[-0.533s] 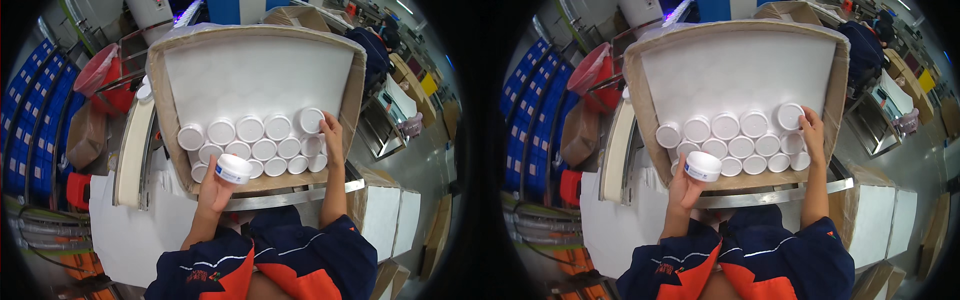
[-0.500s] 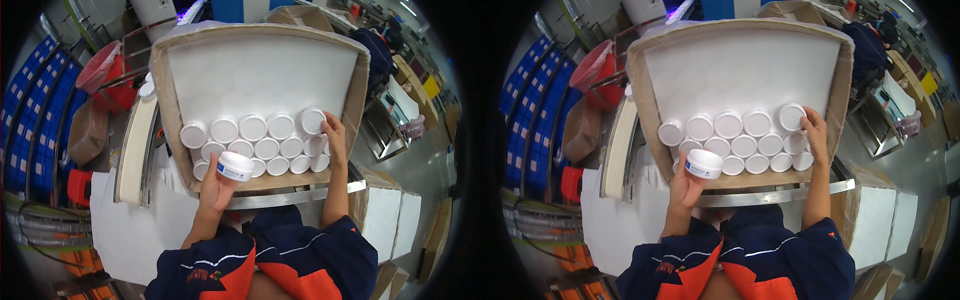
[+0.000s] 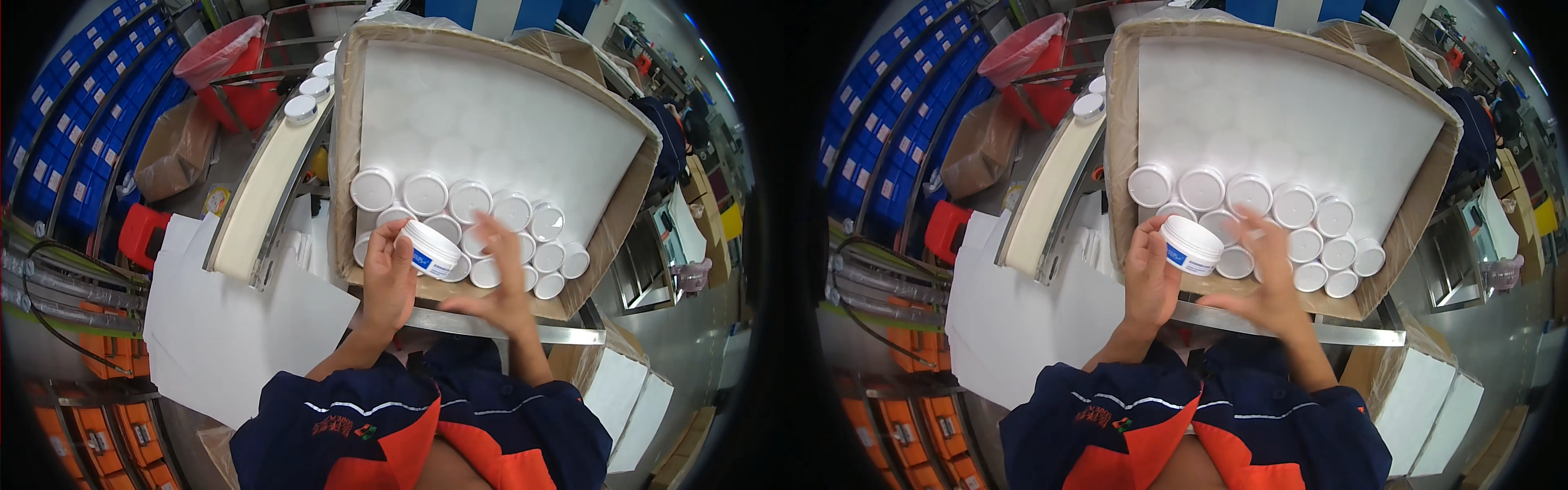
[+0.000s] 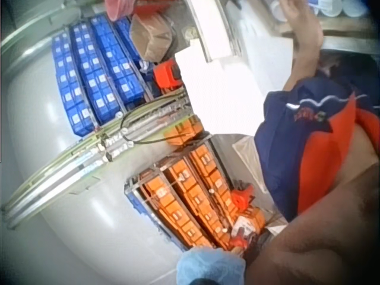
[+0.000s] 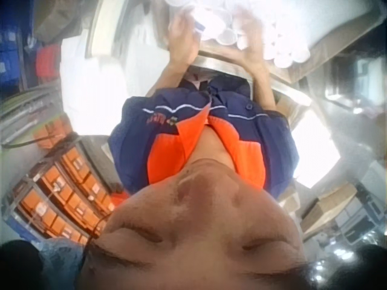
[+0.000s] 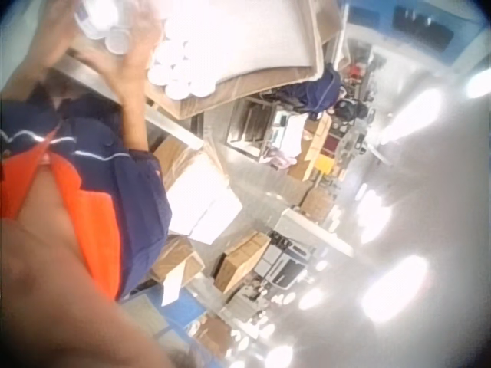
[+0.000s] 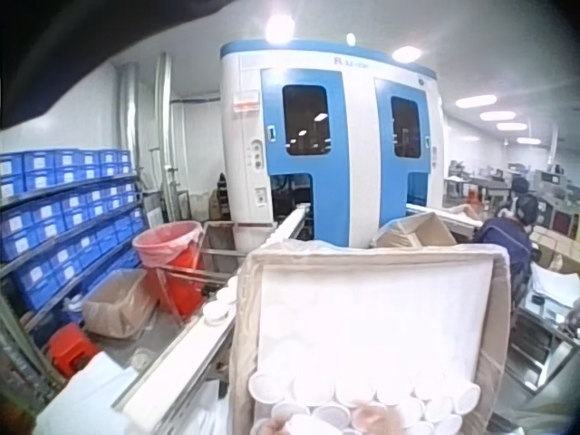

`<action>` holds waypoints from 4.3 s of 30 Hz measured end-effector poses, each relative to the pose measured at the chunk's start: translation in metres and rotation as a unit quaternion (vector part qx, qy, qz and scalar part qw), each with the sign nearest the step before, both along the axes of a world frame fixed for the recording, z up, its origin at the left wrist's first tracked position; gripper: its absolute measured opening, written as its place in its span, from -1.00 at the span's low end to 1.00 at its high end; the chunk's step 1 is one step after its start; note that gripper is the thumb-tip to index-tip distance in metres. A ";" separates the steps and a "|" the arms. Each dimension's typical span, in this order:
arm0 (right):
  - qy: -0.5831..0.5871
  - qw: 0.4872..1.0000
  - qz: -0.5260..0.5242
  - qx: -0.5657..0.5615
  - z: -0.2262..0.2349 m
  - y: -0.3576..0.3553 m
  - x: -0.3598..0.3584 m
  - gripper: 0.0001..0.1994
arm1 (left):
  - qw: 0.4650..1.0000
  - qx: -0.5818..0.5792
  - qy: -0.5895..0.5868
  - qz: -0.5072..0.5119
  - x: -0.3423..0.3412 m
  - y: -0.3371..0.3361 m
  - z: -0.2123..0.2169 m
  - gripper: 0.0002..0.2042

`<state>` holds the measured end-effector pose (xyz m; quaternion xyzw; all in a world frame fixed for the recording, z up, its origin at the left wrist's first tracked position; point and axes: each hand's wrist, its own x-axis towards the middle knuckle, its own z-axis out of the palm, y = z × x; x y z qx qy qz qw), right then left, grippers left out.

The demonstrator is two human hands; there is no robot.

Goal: The person packs plastic jars into a cardboard box by hand, arranging the jars in rows, placing a foam sheet over a filled layer, and arranging more jars into rows on top of the sheet.

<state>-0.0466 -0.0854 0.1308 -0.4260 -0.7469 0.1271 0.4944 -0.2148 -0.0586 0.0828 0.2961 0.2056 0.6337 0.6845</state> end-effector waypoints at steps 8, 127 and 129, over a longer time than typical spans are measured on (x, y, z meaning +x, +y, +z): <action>0.033 0.997 -0.004 0.073 -0.001 0.003 -0.030 -0.50 | 0.996 0.075 -0.018 -0.053 -0.023 -0.010 0.021 -0.54; -0.077 0.910 -0.390 0.113 -0.061 0.044 0.060 -0.49 | 0.501 0.002 0.736 0.455 -0.183 0.289 -0.007 -0.13; -0.074 0.928 -0.351 0.104 -0.057 0.046 0.039 -0.48 | 0.501 -0.026 0.778 0.379 -0.171 0.301 -0.012 -0.03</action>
